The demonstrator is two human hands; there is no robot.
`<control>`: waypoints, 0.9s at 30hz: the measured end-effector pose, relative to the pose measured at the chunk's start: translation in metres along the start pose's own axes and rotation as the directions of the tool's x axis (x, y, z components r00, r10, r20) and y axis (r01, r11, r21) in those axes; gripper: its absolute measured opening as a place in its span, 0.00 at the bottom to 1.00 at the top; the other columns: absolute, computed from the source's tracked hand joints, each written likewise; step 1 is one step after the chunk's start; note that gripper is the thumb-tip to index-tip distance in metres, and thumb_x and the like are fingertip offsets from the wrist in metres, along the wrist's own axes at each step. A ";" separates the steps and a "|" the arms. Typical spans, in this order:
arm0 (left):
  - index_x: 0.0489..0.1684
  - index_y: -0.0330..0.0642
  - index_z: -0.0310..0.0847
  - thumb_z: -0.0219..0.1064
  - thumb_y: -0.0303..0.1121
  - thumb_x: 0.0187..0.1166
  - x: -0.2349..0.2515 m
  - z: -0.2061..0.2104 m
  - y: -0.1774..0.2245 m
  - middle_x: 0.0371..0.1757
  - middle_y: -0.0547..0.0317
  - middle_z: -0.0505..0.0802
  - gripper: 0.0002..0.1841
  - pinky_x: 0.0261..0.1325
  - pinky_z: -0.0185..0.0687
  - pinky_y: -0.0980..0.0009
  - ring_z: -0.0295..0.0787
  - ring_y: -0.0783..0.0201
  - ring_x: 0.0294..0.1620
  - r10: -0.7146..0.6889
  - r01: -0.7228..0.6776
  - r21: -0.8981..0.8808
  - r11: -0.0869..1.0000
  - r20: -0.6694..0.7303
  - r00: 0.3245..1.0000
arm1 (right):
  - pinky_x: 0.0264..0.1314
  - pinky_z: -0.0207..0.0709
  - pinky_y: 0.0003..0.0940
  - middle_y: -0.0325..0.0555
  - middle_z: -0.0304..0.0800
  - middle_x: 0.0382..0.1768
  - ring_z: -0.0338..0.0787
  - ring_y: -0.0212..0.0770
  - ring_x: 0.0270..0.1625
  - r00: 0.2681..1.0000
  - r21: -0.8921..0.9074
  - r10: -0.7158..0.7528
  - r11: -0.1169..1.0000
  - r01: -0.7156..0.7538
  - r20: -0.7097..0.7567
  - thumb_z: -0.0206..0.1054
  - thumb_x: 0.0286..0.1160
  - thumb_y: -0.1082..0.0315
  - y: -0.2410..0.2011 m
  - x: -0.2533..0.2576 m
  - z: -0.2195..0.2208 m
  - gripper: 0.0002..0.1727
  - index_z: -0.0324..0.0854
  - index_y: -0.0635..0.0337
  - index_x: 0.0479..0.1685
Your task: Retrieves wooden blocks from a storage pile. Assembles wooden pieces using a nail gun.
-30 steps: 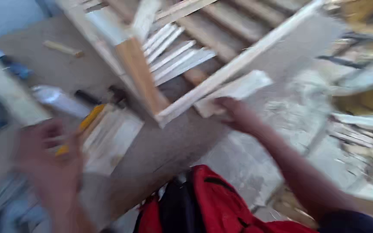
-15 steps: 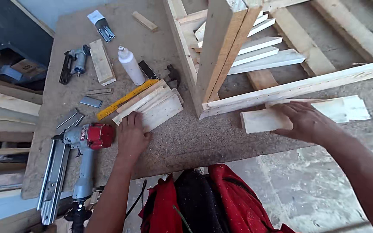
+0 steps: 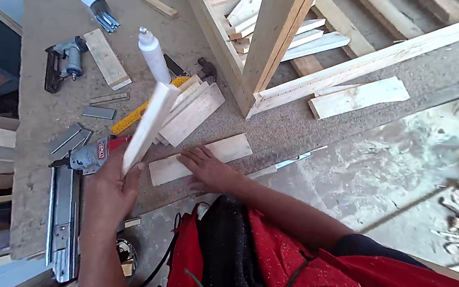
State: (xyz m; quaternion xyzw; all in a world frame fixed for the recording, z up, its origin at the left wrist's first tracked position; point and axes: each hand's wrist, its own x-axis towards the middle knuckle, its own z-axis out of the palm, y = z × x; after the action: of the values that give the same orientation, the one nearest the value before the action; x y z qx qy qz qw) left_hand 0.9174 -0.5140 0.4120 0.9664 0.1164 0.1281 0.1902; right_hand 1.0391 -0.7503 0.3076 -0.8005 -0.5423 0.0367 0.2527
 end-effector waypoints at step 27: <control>0.92 0.48 0.56 0.88 0.35 0.58 -0.061 0.117 -0.013 0.78 0.47 0.80 0.55 0.77 0.78 0.47 0.81 0.50 0.74 -0.302 0.293 -0.341 0.893 0.029 0.953 | 0.74 0.76 0.55 0.58 0.81 0.72 0.81 0.58 0.73 0.982 -0.142 -0.184 0.972 0.187 0.033 0.71 0.66 0.30 0.132 -0.056 -0.046 0.48 0.73 0.58 0.79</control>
State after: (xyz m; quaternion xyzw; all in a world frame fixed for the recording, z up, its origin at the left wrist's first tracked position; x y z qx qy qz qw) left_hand 0.8916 -0.5589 0.2899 0.8877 0.2413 0.1277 0.3709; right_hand 1.1437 -0.8541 0.2773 -0.7620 -0.6185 -0.0185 0.1909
